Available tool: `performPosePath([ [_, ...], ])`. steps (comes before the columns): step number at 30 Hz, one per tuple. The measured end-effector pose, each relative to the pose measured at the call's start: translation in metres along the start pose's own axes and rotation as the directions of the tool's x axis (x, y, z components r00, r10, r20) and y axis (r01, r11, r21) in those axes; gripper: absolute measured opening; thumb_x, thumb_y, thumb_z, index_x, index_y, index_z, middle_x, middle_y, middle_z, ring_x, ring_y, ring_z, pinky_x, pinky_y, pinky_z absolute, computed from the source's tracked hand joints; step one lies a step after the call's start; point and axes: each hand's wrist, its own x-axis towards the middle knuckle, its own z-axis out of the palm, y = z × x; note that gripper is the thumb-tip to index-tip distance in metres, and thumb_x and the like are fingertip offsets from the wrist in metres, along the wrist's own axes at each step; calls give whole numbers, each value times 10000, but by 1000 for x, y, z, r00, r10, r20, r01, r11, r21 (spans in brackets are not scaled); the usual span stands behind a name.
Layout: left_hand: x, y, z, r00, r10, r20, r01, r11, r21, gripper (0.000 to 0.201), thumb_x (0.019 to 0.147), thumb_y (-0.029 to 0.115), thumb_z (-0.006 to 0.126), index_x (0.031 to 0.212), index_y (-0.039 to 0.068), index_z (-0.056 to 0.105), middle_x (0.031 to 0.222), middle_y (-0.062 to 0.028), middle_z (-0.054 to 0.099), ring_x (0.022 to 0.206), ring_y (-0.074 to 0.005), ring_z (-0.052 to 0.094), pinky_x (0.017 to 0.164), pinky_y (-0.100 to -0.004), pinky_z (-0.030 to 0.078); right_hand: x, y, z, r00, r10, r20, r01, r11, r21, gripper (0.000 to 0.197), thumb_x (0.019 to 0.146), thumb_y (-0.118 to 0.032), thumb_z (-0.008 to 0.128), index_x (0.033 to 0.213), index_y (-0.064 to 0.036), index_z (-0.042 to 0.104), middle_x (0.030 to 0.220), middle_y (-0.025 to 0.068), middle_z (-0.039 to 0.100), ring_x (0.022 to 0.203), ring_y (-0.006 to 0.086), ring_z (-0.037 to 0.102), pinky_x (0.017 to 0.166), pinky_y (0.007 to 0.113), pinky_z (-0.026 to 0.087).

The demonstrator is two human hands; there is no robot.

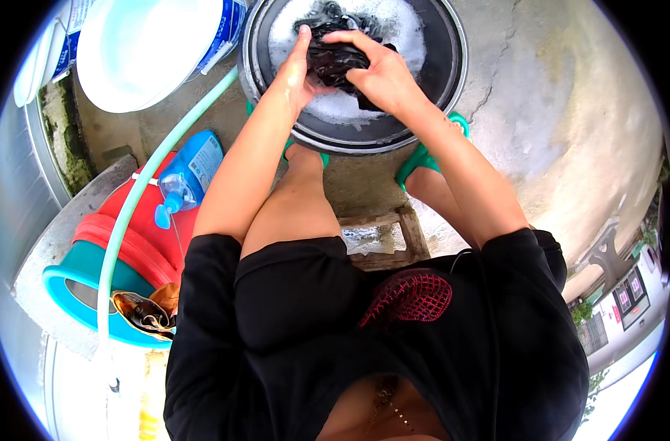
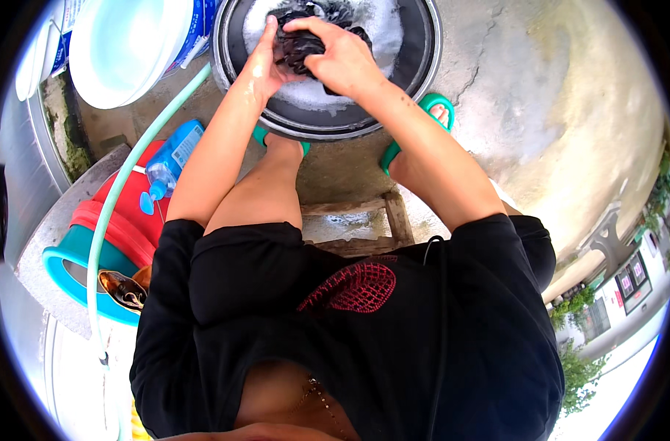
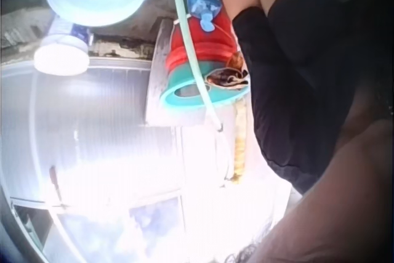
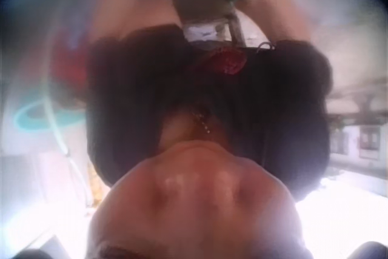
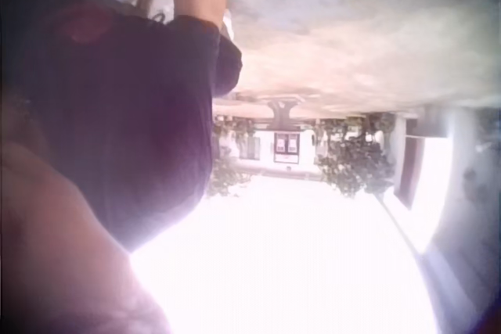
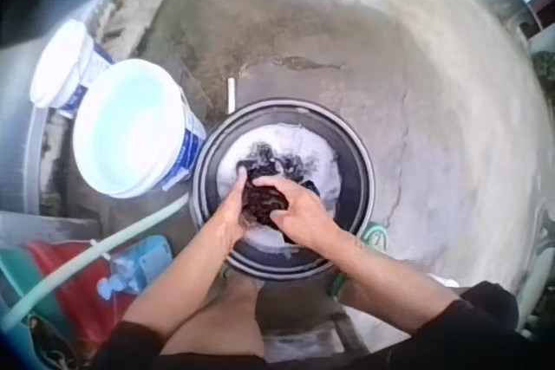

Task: The person washes garments in a bucket of soapy water, wrings them out by hand, and uses a hose to fill the bucket with water.

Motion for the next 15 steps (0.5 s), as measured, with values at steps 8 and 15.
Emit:
performPosePath([
  [8,-41,8,22,992,126,1,-126,992,-16,436,1029,364,413,1167,5,617,1043,-133,685,967,-238,669,852,-405,549,-13,-27,42,889,-384,-249,283,889,-359,337,936,-446,640,900,-113,676,763,134,688,752,360,675,676,446,533],
  [15,-66,36,71,707,680,194,-437,206,876,558,892,372,637,1243,-55,559,1149,-296,652,1072,-464,628,974,-497,471,26,103,-22,771,579,265,-570,443,692,473,1028,-339,478,1089,92,663,1019,194,732,904,296,717,820,400,564],
])
